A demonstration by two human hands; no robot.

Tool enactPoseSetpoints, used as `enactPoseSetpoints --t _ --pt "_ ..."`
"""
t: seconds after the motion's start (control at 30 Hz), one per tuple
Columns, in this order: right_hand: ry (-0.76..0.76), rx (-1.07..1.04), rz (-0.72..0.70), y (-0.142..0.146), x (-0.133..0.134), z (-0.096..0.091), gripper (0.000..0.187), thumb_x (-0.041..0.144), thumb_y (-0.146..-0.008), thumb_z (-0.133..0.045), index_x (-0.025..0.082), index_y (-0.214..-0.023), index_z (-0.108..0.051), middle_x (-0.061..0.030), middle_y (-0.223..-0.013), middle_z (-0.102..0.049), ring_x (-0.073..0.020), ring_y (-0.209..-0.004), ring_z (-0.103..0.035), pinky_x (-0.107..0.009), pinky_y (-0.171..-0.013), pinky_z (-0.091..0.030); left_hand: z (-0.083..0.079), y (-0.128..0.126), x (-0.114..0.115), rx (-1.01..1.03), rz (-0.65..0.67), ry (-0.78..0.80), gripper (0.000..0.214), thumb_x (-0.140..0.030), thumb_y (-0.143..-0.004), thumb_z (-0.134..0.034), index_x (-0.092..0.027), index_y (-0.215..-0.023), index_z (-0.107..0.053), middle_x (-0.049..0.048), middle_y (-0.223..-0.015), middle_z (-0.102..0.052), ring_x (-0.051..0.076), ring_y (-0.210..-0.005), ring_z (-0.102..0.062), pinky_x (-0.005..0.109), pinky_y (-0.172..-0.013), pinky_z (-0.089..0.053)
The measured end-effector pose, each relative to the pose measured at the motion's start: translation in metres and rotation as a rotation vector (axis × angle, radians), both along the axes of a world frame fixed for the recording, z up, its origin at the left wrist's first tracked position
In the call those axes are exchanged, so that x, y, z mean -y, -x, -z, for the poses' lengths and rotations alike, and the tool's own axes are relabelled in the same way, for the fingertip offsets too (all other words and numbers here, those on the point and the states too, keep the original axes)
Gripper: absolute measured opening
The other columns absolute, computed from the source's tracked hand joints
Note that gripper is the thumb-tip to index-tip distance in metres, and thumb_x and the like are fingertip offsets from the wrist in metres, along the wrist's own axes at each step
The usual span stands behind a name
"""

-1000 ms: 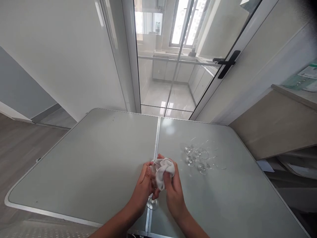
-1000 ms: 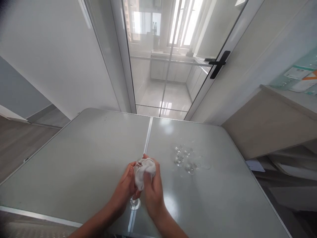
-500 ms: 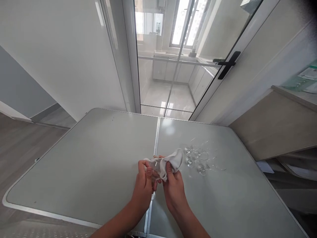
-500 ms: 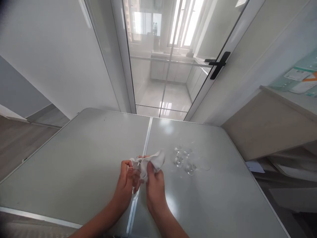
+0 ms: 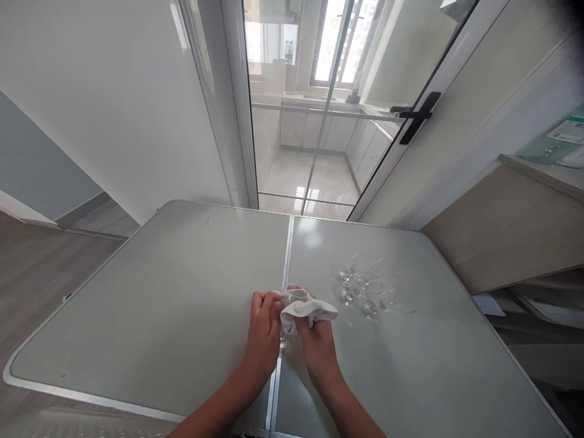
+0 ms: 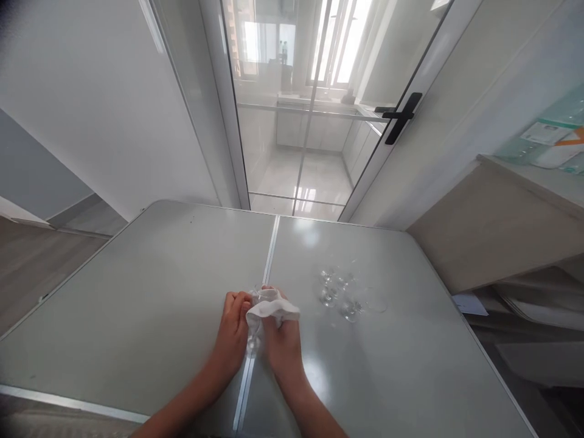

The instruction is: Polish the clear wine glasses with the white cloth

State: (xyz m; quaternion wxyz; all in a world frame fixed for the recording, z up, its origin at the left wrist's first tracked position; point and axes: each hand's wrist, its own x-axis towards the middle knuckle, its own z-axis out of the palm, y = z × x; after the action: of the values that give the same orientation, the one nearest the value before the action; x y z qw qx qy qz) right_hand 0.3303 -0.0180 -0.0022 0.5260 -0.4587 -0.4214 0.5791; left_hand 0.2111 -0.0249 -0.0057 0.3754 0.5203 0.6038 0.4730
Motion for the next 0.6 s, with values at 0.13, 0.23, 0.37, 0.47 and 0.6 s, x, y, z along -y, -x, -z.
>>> enactPoseSetpoints --t 0.13,0.23,0.37,0.47,0.6 --pt "0.077 0.025 -0.089 0.007 0.01 0.019 0.045 0.047 -0.082 -0.081 0.017 -0.115 -0.072 -0.0119 -0.108 -0.076 -0.0277 -0.101 -0.068 -0.042 -0.095 -0.053 0.003 -0.001 0.0 0.019 -0.093 -0.029 0.046 -0.056 -0.106 -0.03 -0.026 -0.118 -0.062 0.0083 -0.117 -0.06 0.026 -0.113 -0.053 0.044 -0.102 -0.042" --pt "0.157 -0.073 -0.097 0.007 0.014 0.027 0.047 0.046 -0.078 -0.085 0.019 -0.114 -0.071 -0.0106 -0.108 -0.074 -0.026 -0.096 -0.067 -0.039 -0.09 -0.053 -0.003 0.002 -0.001 0.044 -0.02 -0.058 0.049 -0.059 -0.104 -0.034 -0.028 -0.128 -0.063 0.0093 -0.132 -0.059 0.029 -0.126 -0.048 0.048 -0.111 -0.034" --pt "0.265 -0.306 -0.189 -0.002 0.01 0.017 0.041 0.038 -0.076 -0.088 0.021 -0.108 -0.069 -0.004 -0.094 -0.071 -0.0187 -0.082 -0.063 -0.033 -0.081 -0.05 -0.018 0.015 -0.009 0.499 0.236 0.109 0.048 -0.056 -0.1 -0.051 -0.026 -0.136 -0.059 0.0118 -0.137 -0.061 0.03 -0.12 -0.058 0.046 -0.104 -0.043" --pt "0.388 -0.488 -0.511 -0.012 0.006 0.006 0.027 0.033 -0.078 -0.084 0.017 -0.093 -0.069 0.0018 -0.066 -0.059 -0.0127 -0.058 -0.049 -0.032 -0.07 -0.047 -0.025 0.028 -0.015 0.828 0.41 0.206 0.054 -0.049 -0.094 -0.065 -0.022 -0.139 -0.057 0.0154 -0.137 -0.063 0.031 -0.116 -0.063 0.044 -0.102 -0.047" --pt "0.376 -0.45 -0.666 -0.017 0.005 0.006 0.023 0.033 -0.082 -0.075 0.016 -0.094 -0.067 0.0035 -0.063 -0.053 -0.0115 -0.053 -0.043 -0.033 -0.068 -0.046 -0.02 0.033 -0.015 0.819 0.415 0.204 0.051 -0.047 -0.092 -0.069 -0.019 -0.133 -0.061 0.0176 -0.134 -0.064 0.03 -0.115 -0.064 0.043 -0.102 -0.048"
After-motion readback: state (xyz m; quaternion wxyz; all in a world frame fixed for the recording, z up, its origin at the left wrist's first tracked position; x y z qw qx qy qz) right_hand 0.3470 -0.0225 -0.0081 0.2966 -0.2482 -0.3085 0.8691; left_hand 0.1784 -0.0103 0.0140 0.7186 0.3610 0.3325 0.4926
